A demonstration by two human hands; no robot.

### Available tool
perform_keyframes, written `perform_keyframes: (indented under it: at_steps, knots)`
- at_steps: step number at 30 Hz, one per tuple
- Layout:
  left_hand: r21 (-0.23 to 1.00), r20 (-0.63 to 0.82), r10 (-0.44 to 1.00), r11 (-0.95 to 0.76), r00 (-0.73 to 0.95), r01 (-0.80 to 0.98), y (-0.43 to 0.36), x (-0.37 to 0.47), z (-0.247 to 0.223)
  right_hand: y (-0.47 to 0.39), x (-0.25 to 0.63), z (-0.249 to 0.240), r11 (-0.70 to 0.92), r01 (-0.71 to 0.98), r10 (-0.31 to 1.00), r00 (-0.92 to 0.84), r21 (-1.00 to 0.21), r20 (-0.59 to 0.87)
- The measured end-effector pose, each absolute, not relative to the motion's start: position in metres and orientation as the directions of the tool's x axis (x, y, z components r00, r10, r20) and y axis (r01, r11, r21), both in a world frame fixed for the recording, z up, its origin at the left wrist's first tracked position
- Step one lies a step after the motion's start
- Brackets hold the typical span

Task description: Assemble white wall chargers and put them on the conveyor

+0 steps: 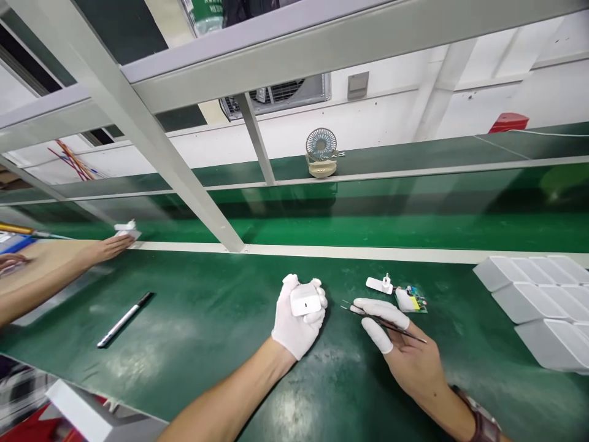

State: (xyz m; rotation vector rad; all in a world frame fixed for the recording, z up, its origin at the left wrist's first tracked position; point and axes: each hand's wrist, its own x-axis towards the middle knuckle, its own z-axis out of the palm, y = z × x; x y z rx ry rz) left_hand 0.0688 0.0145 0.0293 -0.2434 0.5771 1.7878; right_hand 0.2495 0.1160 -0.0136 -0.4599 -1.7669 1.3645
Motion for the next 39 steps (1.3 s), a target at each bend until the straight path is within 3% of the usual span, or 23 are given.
perform_keyframes:
  at_steps: [5,9,11,13,16,18,20,22,28,31,33,36,37,39]
  knots:
    - [0.210,-0.448,0.854,-0.189,-0.266,-0.959,0.013,0.067,0.024,0.113,0.251,-0.024,0.346,-0.157,0.687,-0.629,-0.925,0.363]
    - [0.243,-0.463,0.843,-0.177,-0.274,-0.954,0.015,0.066,0.024,0.113,0.252,-0.025,0.388,-0.136,0.664,-0.645,-0.912,0.378]
    - [0.365,-0.469,0.818,-0.163,-0.333,-0.917,0.016,0.069,0.025,0.115,0.251,-0.024,0.396,-0.136,0.655,-0.652,-0.908,0.383]
    - [0.610,-0.426,0.780,-0.126,-0.458,-0.782,0.017,0.074,0.023,0.117,0.251,-0.024,0.412,-0.112,0.651,-0.658,-0.904,0.378]
    - [0.934,-0.203,0.772,-0.032,-0.603,-0.357,0.014,0.084,0.016,0.120,0.249,-0.021,0.420,-0.043,0.669,-0.660,-0.907,0.341]
    - [0.999,-0.041,0.821,0.020,-0.569,-0.043,0.011,0.089,0.011,0.121,0.248,-0.019,0.381,-0.028,0.690,-0.657,-0.924,0.304]
    - [0.981,0.052,0.874,0.045,-0.484,0.188,0.009,0.090,0.007,0.121,0.247,-0.017,0.337,-0.051,0.704,-0.649,-0.940,0.288]
    - [0.964,0.063,0.906,0.053,-0.419,0.260,0.007,0.089,0.006,0.120,0.247,-0.017,0.305,-0.076,0.704,-0.654,-0.949,0.278]
    - [0.984,-0.074,0.962,0.113,-0.261,0.141,0.001,0.065,0.023,0.120,0.249,-0.023,0.266,-0.118,0.671,-0.690,-0.957,0.272]
    - [0.988,-0.061,0.971,0.092,-0.229,0.126,0.001,0.047,0.038,0.121,0.251,-0.026,0.359,-0.140,0.655,-0.667,-0.923,0.356]
    - [0.996,0.025,0.917,0.012,-0.398,0.091,0.001,0.041,0.052,0.121,0.254,-0.027,0.503,-0.174,0.586,-0.652,-0.847,0.482]
    - [0.975,0.135,0.766,0.011,-0.629,0.223,-0.005,0.052,0.079,0.120,0.262,-0.023,0.729,-0.275,0.341,-0.648,-0.627,0.681]
    - [0.951,0.147,0.772,0.061,-0.618,0.302,-0.009,0.062,0.088,0.120,0.264,-0.020,0.777,-0.311,0.252,-0.642,-0.547,0.724]
    - [0.906,0.080,0.898,0.116,-0.433,0.408,-0.017,0.086,0.102,0.118,0.268,-0.013,0.828,-0.378,0.103,-0.623,-0.413,0.775]
